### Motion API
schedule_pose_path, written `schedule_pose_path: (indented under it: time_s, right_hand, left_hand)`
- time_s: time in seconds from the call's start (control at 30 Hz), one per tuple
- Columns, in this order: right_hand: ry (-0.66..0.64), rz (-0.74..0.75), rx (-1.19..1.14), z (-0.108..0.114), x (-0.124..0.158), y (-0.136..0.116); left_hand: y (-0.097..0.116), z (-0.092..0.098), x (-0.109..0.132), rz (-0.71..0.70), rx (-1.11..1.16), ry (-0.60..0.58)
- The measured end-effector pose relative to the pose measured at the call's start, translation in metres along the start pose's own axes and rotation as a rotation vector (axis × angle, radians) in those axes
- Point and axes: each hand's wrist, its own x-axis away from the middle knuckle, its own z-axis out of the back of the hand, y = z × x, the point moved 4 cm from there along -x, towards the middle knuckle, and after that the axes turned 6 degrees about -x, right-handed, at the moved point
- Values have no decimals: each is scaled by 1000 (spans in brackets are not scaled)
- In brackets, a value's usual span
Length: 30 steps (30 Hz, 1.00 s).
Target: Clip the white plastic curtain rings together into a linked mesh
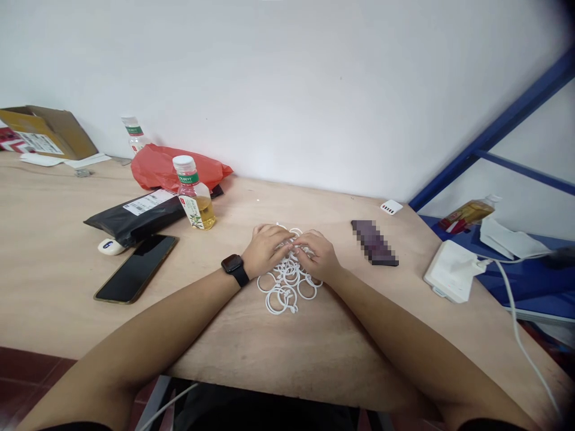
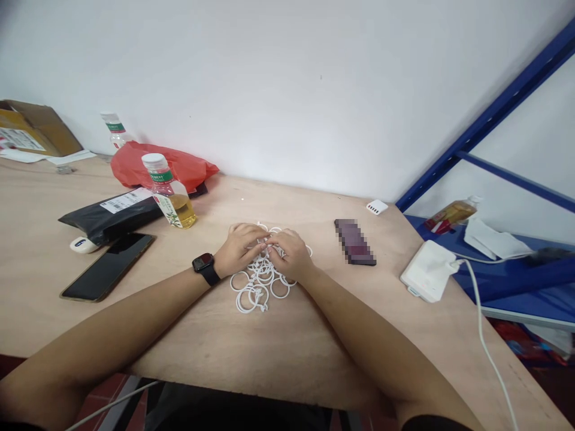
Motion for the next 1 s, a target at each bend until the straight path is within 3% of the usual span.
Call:
schedule_pose_path:
  time_s: [0.3, 0.6, 1.0]
  right_hand:
    - [4, -2, -48, -1, 2, 0]
    - [-16, -3, -69, -1, 0, 1]
    - [7, -83, -30, 0, 1, 4]
  left_hand:
    - [4, -1, -1, -93, 10, 7]
    - [4, 0, -1, -92, 3, 46]
    - [7, -2, -1, -102, 16, -32]
